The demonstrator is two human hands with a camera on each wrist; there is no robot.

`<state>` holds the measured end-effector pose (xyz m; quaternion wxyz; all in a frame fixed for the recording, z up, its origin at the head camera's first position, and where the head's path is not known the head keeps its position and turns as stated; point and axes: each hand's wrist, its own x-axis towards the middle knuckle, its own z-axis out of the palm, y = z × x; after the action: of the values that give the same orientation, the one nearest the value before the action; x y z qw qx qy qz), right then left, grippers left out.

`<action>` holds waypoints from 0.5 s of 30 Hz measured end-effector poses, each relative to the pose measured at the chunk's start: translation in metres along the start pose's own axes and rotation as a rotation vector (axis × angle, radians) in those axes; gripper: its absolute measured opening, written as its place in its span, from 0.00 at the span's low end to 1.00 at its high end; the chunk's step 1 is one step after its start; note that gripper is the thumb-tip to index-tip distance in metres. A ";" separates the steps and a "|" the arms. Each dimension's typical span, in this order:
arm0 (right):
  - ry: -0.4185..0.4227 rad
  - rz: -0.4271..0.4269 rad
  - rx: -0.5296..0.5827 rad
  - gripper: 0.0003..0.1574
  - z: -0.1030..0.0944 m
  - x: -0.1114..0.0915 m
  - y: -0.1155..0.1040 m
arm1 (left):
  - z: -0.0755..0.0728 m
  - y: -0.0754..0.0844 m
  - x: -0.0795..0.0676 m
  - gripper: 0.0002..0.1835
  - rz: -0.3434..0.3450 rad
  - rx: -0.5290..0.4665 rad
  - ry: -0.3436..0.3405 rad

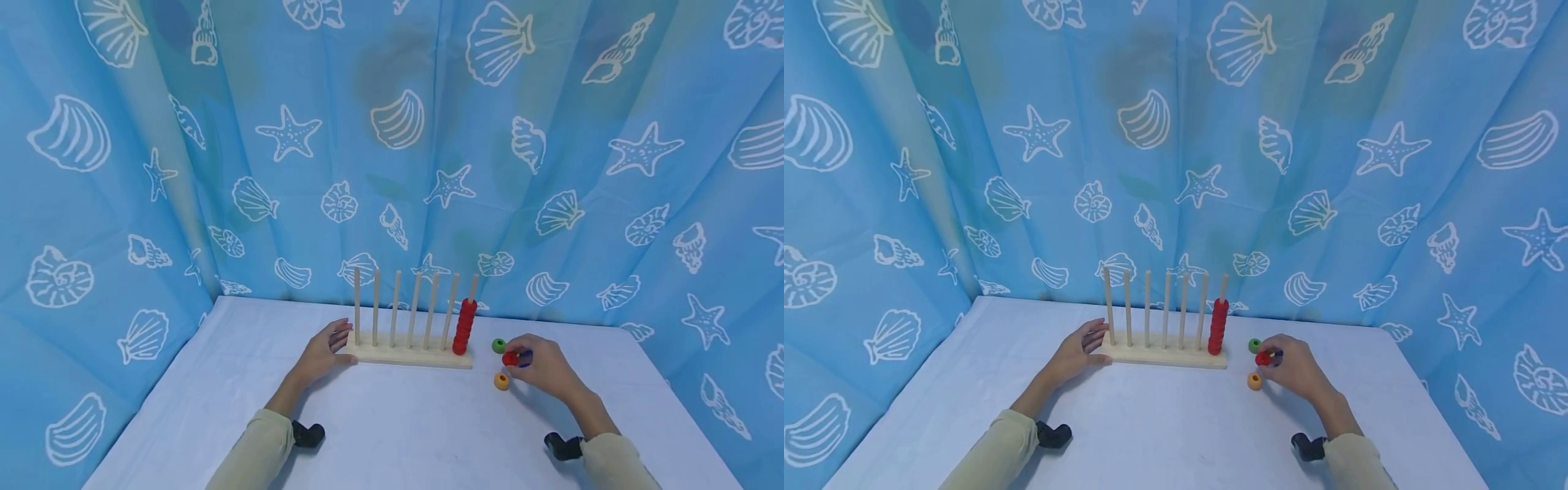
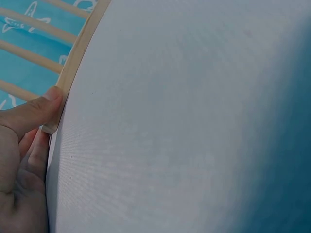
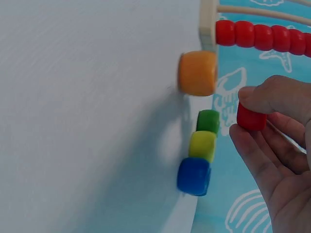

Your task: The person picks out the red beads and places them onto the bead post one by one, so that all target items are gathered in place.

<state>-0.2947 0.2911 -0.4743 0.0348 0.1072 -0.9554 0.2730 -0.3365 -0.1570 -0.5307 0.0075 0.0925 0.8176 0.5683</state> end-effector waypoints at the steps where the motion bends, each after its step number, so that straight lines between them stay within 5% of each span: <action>1: -0.002 0.002 0.015 0.25 -0.001 0.000 -0.001 | 0.000 0.000 0.000 0.50 -0.005 0.002 0.000; 15: 0.035 -0.040 0.146 0.21 -0.001 0.002 -0.007 | -0.001 0.001 0.000 0.49 -0.007 -0.025 -0.001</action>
<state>-0.2947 0.2857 -0.4693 0.0490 0.1235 -0.9300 0.3428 -0.3368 -0.1575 -0.5294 0.0111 0.0896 0.8107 0.5784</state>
